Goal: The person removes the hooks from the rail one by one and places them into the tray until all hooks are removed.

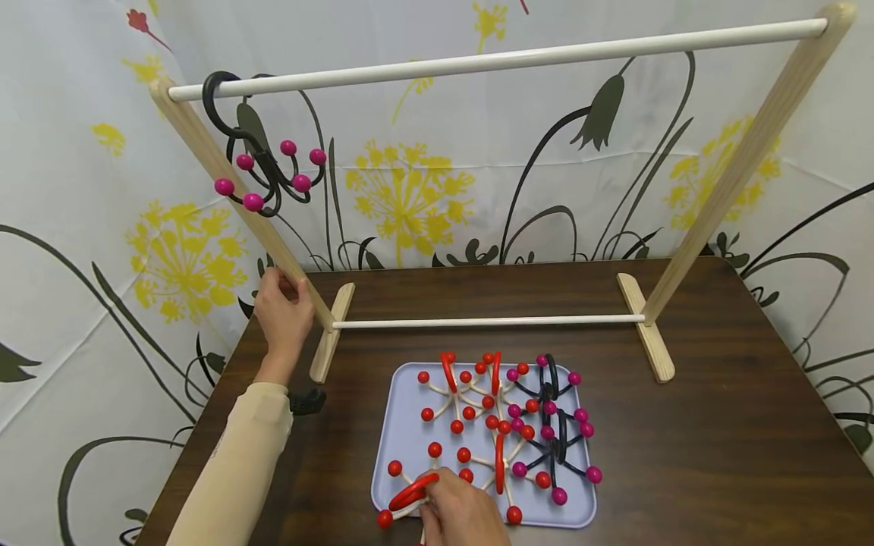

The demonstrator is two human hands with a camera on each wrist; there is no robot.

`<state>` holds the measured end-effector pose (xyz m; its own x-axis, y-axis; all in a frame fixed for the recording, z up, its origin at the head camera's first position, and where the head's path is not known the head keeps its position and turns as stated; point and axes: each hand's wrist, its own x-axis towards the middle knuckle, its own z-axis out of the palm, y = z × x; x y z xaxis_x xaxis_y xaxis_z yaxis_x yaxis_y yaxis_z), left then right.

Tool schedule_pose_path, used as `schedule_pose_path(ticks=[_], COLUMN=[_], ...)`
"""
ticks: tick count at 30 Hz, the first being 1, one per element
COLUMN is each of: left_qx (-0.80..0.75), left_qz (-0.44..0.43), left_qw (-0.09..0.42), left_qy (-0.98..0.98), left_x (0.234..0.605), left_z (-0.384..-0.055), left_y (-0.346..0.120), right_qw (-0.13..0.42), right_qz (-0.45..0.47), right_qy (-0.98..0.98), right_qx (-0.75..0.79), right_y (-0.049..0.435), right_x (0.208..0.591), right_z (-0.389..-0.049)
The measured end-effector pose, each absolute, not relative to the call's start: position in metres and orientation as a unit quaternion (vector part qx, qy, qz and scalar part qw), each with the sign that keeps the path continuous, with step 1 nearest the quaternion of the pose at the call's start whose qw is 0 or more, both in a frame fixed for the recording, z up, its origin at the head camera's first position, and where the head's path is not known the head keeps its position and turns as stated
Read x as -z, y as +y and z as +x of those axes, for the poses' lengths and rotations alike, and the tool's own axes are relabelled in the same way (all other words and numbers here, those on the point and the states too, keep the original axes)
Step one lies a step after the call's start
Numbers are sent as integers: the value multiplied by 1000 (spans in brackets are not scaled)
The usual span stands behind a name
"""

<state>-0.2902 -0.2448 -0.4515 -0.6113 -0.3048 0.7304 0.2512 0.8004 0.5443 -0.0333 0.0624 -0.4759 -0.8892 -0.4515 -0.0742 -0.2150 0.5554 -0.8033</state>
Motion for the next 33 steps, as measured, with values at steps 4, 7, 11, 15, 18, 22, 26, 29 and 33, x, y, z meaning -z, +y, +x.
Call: schedule_pose_path(ticks=[4,7,11,15,18,22,26,29,33], left_qx=[314,313,314,315,315,314,315,316,315], left_qz=[13,11,13,12,12,12,10,12,14], left_qw=[442,442,445,445,444,444,444,444,443], left_qy=[-840,-840,-839,-838,-839,-839,-839,-838,-839], left_x=[452,453,454,453,454,454,455,455,454], left_z=[-289,-289,-290,-290,-291,-291,-292,-292,-291], left_y=[-246,-246,-246,-247,-247,-247,-247,-247,-248], right_qw=[96,86,91,67,48,37,27,12,-5], right_qz=[-163,-133,-102,-81,-70,-69,-64,-60,-68], right_qy=[889,899,906,912,918,924,926,927,928], right_qx=[416,408,400,396,388,375,372,371,367], right_y=[61,61,62,63,62,61,61,59,59], right_x=[477,478,478,481,483,484,485,485,485], right_z=[-30,-31,-34,-37,-39,-39,-38,-38,-37])
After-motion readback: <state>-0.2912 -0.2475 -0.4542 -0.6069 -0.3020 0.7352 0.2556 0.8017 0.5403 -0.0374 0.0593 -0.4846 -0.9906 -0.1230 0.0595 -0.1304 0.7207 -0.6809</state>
